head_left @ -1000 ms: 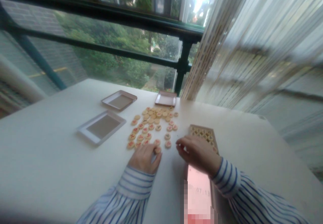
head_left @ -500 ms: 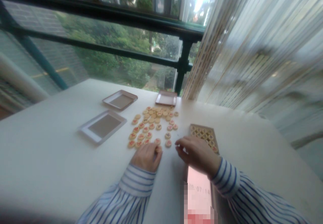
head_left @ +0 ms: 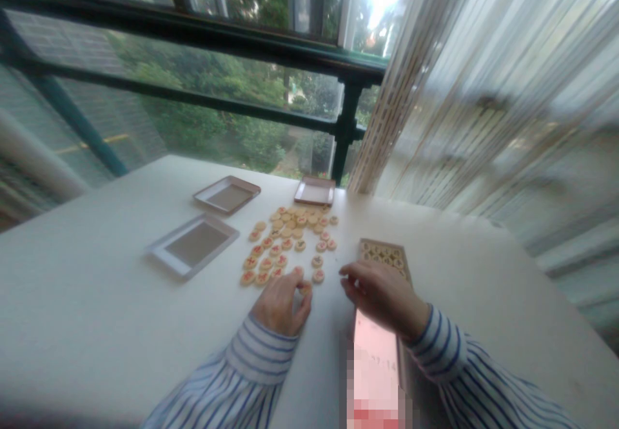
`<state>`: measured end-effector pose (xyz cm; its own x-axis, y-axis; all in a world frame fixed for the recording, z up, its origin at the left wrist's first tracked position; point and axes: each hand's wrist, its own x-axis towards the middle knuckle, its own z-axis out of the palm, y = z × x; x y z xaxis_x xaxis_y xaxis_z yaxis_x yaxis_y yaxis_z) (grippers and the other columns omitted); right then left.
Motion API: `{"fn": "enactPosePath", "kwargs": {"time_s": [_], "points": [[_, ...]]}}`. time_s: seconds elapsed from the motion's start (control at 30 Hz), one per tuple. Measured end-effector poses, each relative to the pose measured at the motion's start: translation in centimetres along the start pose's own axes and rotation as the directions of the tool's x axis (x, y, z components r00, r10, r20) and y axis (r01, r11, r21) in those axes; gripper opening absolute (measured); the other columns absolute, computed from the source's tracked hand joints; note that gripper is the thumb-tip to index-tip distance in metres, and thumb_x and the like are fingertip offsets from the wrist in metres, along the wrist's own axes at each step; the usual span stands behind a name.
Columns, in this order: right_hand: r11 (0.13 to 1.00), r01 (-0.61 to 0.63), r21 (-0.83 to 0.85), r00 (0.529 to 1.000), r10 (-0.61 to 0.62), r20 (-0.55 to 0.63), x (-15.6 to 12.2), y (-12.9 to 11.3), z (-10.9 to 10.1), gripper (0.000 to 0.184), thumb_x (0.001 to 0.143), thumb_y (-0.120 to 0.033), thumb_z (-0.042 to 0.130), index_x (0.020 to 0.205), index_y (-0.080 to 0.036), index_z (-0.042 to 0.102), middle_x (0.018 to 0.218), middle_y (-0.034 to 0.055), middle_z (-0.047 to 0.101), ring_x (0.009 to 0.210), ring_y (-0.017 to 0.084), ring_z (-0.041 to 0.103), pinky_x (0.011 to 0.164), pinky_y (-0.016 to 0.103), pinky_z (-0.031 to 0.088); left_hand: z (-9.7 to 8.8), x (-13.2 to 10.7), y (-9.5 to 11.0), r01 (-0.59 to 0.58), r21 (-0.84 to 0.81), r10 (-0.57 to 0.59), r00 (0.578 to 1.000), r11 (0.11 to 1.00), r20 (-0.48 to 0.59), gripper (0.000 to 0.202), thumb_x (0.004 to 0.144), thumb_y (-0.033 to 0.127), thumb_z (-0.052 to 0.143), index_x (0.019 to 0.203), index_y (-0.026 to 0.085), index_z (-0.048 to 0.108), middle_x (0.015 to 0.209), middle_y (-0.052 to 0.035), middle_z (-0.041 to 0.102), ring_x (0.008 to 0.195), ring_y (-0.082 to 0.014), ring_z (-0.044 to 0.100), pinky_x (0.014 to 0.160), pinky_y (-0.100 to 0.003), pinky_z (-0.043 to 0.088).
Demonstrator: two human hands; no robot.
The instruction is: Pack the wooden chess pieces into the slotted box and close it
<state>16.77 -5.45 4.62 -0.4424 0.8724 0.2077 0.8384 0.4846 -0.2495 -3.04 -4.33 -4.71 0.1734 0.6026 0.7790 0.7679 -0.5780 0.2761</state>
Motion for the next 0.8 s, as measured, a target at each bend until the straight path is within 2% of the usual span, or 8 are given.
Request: {"fn": "enactPosePath", "kwargs": {"time_s": [0.27, 0.43, 0.63, 0.8], "points": [[0.993, -0.037, 0.108, 0.996, 0.045, -0.074, -0.9, 1.0, -0.2, 0.016, 0.084, -0.025, 0.049, 0.093, -0.021, 0.061, 0.076, 0.0014, 0.064, 0.064, 0.012, 0.056, 0.06, 0.022, 0.04, -0.5, 0.5, 0.4, 0.015, -0.067, -0.013, 0.999, 0.998, 0.036, 0.007, 0.074, 0.018, 0.052, 0.079, 0.019, 0.048, 0.069, -0.0018, 0.06, 0.054, -0.0128, 0.05, 0.058, -0.028, 0.045], [0.988, -0.064, 0.138, 0.994, 0.075, -0.074, -1.4, 1.5, -0.8, 0.015, 0.083, -0.024, 0.049, 0.092, -0.021, 0.061, 0.077, 0.0013, 0.064, 0.064, 0.011, 0.056, 0.059, 0.021, 0.04, -0.8, 1.4, 0.8, 0.02, -0.085, -0.008, 0.992, 0.996, 0.128, 0.012, 0.072, 0.019, 0.055, 0.081, 0.019, 0.047, 0.071, -0.0018, 0.06, 0.055, -0.0125, 0.051, 0.057, -0.027, 0.046], [0.985, -0.093, 0.146, 0.989, 0.108, -0.099, -1.9, 2.4, -1.5, 0.013, 0.083, -0.024, 0.05, 0.09, -0.021, 0.061, 0.076, -0.0001, 0.064, 0.063, 0.011, 0.055, 0.059, 0.021, 0.039, -0.8, 2.9, 2.0, 0.035, -0.095, -0.022, 0.991, 0.995, 0.134, 0.011, 0.071, 0.02, 0.054, 0.079, 0.018, 0.048, 0.068, -0.0015, 0.059, 0.055, -0.0127, 0.052, 0.057, -0.027, 0.047], [0.98, -0.103, 0.17, 0.983, 0.127, -0.135, -2.3, 3.0, -1.8, 0.014, 0.084, -0.025, 0.05, 0.091, -0.021, 0.062, 0.073, -0.0009, 0.064, 0.062, 0.011, 0.055, 0.059, 0.022, 0.039, -0.7, 4.1, 3.4, 0.078, -0.139, -0.05, 0.979, 0.987, 0.199, 0.01, 0.071, 0.02, 0.053, 0.08, 0.018, 0.05, 0.065, 0.0002, 0.055, 0.059, -0.0129, 0.053, 0.057, -0.026, 0.046]]}}
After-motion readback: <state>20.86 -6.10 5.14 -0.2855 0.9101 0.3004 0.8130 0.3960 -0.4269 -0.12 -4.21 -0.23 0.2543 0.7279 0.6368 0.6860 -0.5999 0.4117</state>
